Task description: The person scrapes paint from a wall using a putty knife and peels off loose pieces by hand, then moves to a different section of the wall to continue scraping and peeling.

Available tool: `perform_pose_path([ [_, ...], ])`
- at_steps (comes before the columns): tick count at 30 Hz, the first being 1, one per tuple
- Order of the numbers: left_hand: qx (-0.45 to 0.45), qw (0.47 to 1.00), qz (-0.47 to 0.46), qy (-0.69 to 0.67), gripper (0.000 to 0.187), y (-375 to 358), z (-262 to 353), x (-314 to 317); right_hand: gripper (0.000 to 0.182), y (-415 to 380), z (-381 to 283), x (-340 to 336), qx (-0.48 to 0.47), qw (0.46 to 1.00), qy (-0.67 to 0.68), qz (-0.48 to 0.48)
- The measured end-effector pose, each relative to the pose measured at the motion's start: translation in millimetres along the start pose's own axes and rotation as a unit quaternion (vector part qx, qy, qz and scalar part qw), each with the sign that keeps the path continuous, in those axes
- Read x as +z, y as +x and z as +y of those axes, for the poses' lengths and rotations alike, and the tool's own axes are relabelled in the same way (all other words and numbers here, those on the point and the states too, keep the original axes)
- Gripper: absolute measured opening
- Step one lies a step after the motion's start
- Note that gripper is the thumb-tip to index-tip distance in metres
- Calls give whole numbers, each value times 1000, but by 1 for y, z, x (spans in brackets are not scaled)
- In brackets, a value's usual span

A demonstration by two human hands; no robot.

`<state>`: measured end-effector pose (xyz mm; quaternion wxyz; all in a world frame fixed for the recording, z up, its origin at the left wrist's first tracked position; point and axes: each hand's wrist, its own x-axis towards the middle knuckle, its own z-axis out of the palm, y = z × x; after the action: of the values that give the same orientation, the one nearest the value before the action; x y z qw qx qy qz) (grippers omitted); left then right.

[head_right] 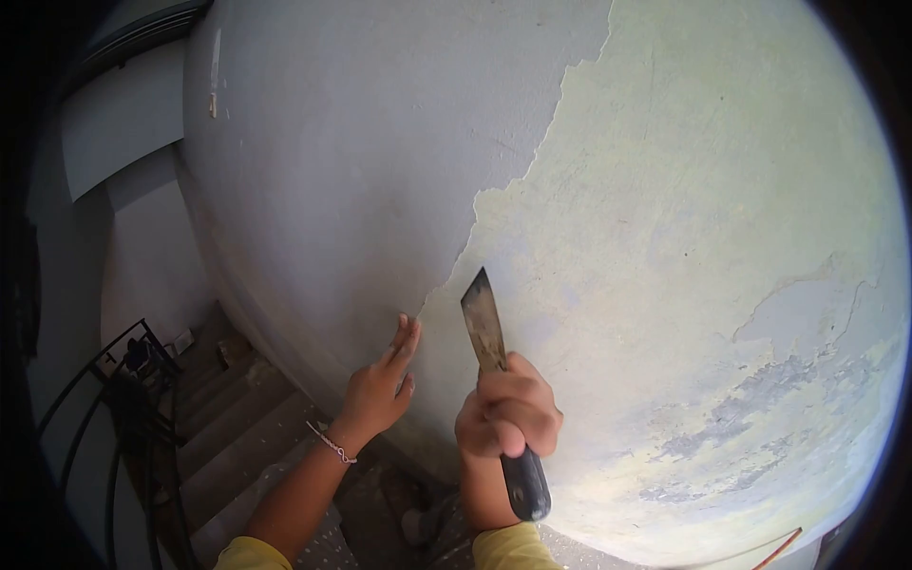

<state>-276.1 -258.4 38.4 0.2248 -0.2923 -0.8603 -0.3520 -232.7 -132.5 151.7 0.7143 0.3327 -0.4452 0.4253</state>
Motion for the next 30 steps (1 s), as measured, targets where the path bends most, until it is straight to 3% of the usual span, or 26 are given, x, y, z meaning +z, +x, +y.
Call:
perform_pose_path([
  [1,7,1000,12,0,87,0,-1,1,49,3,5,4,-1,1000,1,0],
  [3,12,1000,21,-5,86,-1,2,1,51,7,11,10,37,984,-164,-68],
  [4,-14,1000,-12,-11,86,-1,6,-4,51,6,12,9,38,983,-168,-69],
  [7,-31,999,-31,-2,86,2,8,-3,51,2,16,12,103,987,-98,-79],
  [9,-27,999,-26,11,86,-1,5,0,51,3,6,13,97,986,-116,-66],
  [12,-7,1000,-4,5,87,1,1,1,51,10,3,7,29,999,-15,17],
  [15,-10,1000,-13,14,87,0,5,1,50,0,29,16,85,993,-75,-32],
  [17,-46,996,-74,-6,88,2,7,-5,50,5,25,19,79,994,-71,-28],
  [19,-38,997,-66,0,88,3,7,-4,49,14,14,20,81,989,-102,-67],
  [22,-18,999,-50,8,88,0,1,-2,51,24,-4,18,54,997,-37,50],
  [23,-6,999,-38,8,88,1,0,-1,51,23,0,19,53,997,-35,49],
  [25,-21,999,-45,-3,87,2,2,-4,52,20,18,16,86,984,-156,-7],
  [26,-34,998,-57,-11,86,1,4,-3,51,12,28,23,99,992,-75,-9],
  [29,-23,999,-36,-14,86,1,4,-1,51,23,13,20,107,985,-113,-79],
  [30,-24,999,-41,-11,86,0,4,-2,53,23,9,22,107,988,-95,-51],
])
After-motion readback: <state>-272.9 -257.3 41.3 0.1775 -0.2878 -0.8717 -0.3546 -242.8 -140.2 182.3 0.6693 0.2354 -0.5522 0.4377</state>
